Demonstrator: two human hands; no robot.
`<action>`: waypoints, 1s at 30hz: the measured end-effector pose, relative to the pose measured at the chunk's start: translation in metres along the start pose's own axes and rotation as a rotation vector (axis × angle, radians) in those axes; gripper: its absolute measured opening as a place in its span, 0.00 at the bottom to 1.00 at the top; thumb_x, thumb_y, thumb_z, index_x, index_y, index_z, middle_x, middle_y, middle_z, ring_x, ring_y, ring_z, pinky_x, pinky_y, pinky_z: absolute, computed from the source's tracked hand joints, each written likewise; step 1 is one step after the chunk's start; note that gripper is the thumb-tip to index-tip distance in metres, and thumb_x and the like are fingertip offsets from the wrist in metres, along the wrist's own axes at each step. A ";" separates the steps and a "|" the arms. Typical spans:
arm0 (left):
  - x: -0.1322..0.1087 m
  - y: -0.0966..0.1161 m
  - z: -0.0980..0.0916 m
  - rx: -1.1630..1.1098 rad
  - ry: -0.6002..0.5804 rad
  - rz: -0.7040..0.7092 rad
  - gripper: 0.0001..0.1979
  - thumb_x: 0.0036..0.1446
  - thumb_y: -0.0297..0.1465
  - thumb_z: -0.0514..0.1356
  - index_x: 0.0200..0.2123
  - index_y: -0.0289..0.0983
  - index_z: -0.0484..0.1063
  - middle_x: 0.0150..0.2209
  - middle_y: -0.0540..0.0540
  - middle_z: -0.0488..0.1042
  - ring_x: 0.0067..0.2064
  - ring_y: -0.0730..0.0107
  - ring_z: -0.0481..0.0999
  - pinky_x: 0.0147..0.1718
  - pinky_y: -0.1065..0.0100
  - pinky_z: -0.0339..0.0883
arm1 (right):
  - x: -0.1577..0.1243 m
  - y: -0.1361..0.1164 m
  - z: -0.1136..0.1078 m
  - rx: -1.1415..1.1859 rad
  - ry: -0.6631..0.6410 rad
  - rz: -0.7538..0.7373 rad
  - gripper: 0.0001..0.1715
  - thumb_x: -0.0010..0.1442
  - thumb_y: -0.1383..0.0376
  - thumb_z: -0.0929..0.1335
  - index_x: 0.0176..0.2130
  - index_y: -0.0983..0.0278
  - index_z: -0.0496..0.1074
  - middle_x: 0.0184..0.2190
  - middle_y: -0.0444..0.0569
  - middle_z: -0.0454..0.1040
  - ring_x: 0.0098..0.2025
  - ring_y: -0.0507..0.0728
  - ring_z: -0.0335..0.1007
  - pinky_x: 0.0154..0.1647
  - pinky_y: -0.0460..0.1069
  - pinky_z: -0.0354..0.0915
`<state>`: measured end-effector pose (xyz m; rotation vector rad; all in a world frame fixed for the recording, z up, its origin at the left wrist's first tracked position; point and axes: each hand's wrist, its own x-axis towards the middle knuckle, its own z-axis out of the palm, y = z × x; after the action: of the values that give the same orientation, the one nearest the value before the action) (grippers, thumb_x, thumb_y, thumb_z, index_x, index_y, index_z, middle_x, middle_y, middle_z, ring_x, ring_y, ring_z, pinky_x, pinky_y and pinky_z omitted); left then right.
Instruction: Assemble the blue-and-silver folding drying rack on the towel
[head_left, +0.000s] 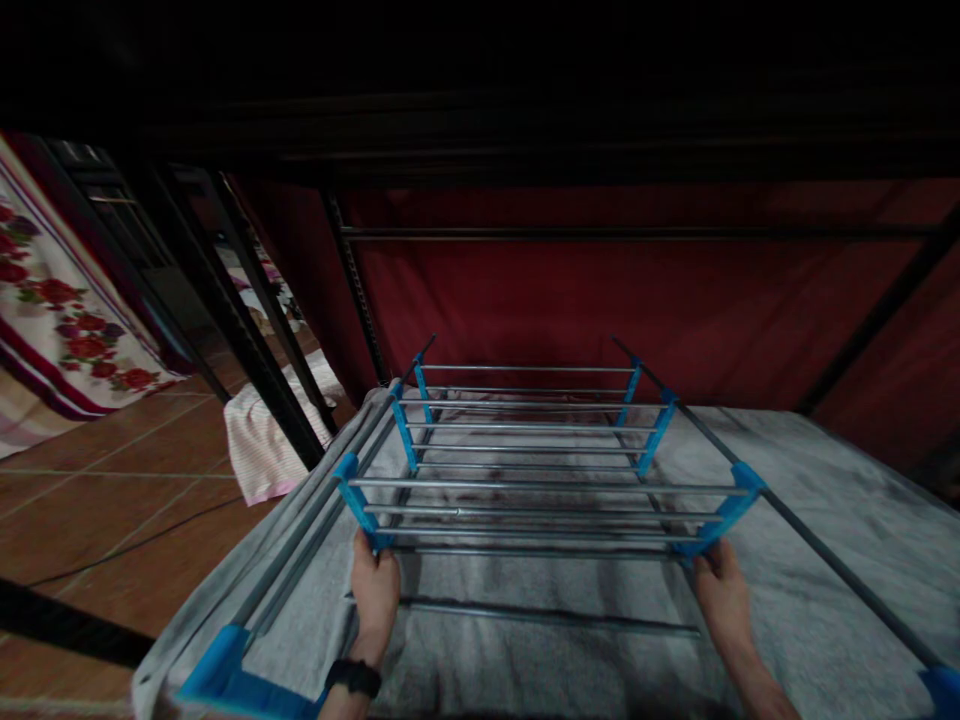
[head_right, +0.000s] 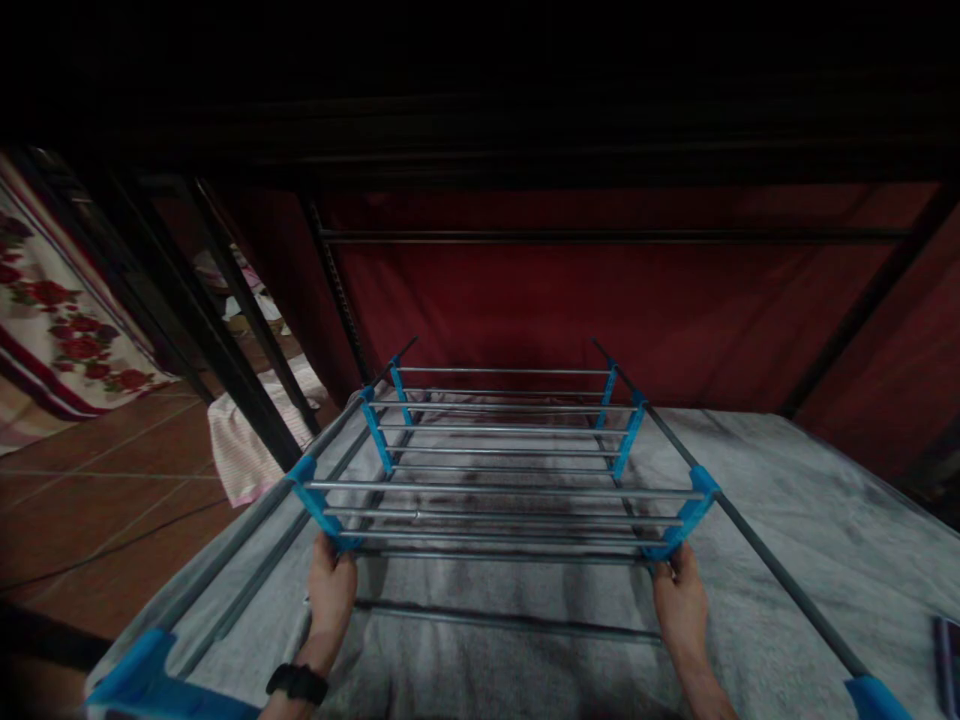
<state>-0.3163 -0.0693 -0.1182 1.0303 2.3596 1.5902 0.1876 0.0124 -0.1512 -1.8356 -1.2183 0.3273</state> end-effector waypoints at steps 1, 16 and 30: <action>-0.001 0.001 0.000 0.017 -0.008 -0.002 0.26 0.57 0.26 0.49 0.60 0.33 0.60 0.54 0.35 0.70 0.58 0.51 0.70 0.61 0.52 0.62 | 0.000 0.000 0.001 0.000 -0.012 0.018 0.29 0.54 0.54 0.59 0.52 0.62 0.67 0.44 0.58 0.77 0.44 0.67 0.75 0.42 0.56 0.68; 0.000 0.010 -0.006 0.170 -0.084 -0.027 0.25 0.59 0.27 0.48 0.59 0.30 0.60 0.42 0.34 0.72 0.46 0.45 0.74 0.49 0.48 0.68 | -0.001 -0.017 0.004 -0.100 0.004 0.080 0.28 0.57 0.59 0.58 0.54 0.67 0.65 0.39 0.58 0.75 0.40 0.64 0.73 0.41 0.54 0.63; 0.015 0.009 -0.007 0.237 -0.084 -0.078 0.18 0.53 0.34 0.51 0.47 0.35 0.65 0.28 0.47 0.59 0.30 0.57 0.63 0.39 0.52 0.67 | 0.001 -0.019 0.014 0.031 0.106 0.044 0.25 0.55 0.66 0.60 0.52 0.65 0.67 0.39 0.55 0.76 0.39 0.62 0.74 0.41 0.51 0.64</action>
<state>-0.3269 -0.0638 -0.1038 1.0092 2.5407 1.2387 0.1678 0.0229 -0.1442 -1.8318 -1.0966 0.2684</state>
